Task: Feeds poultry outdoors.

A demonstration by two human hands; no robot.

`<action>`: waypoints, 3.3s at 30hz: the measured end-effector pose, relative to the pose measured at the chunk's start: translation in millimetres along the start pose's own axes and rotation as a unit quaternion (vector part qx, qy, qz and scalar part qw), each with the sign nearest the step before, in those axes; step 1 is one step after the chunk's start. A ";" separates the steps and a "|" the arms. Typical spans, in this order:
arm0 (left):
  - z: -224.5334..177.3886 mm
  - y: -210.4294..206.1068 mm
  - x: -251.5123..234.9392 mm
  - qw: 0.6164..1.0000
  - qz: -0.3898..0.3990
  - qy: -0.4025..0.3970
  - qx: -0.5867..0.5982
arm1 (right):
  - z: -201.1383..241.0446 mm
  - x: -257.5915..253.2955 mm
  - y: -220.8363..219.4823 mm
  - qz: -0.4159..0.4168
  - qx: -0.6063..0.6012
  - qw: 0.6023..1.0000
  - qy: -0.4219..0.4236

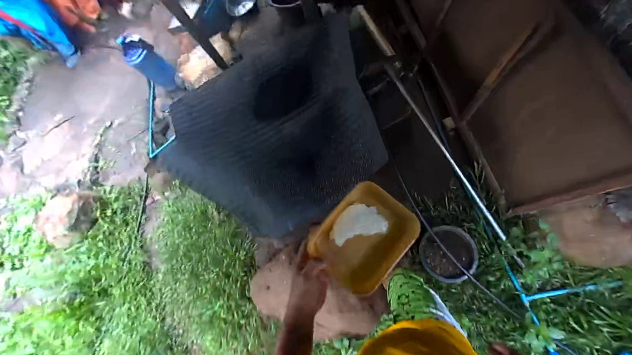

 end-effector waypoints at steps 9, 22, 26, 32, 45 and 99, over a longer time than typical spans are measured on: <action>-65.0 -111.2 -203.2 0.982 0.181 0.053 -0.030 | 371.2 -142.0 154.8 0.099 -0.257 0.938 0.210; -105.2 -235.7 -619.5 0.882 0.426 0.040 -0.200 | 531.4 -347.1 195.7 -0.087 -0.352 0.926 0.102; -65.8 -242.5 -821.6 0.954 0.253 0.071 -0.147 | 557.1 -442.1 195.8 -0.166 -0.419 0.892 0.043; 22.6 -243.3 -1040.9 0.961 0.133 0.115 -0.214 | 555.6 -543.8 181.0 -0.250 -0.519 0.817 -0.012; 124.0 -209.6 -1118.5 0.911 -0.098 0.246 -0.316 | 568.8 -628.4 228.3 -0.274 -0.437 0.857 0.003; -4.2 -471.1 -922.4 0.435 0.515 -0.161 -0.721 | 723.7 -683.9 236.4 -0.171 -0.545 0.817 0.081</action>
Point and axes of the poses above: each hand's wrist, its own x-axis away from the middle knuckle, its own y-axis out of the back of the hand, z = x × y, the point moved 2 cm from there along -x, towards the middle knuckle, and after that the axes turned 5 degrees about z, right-handed, at the moved point
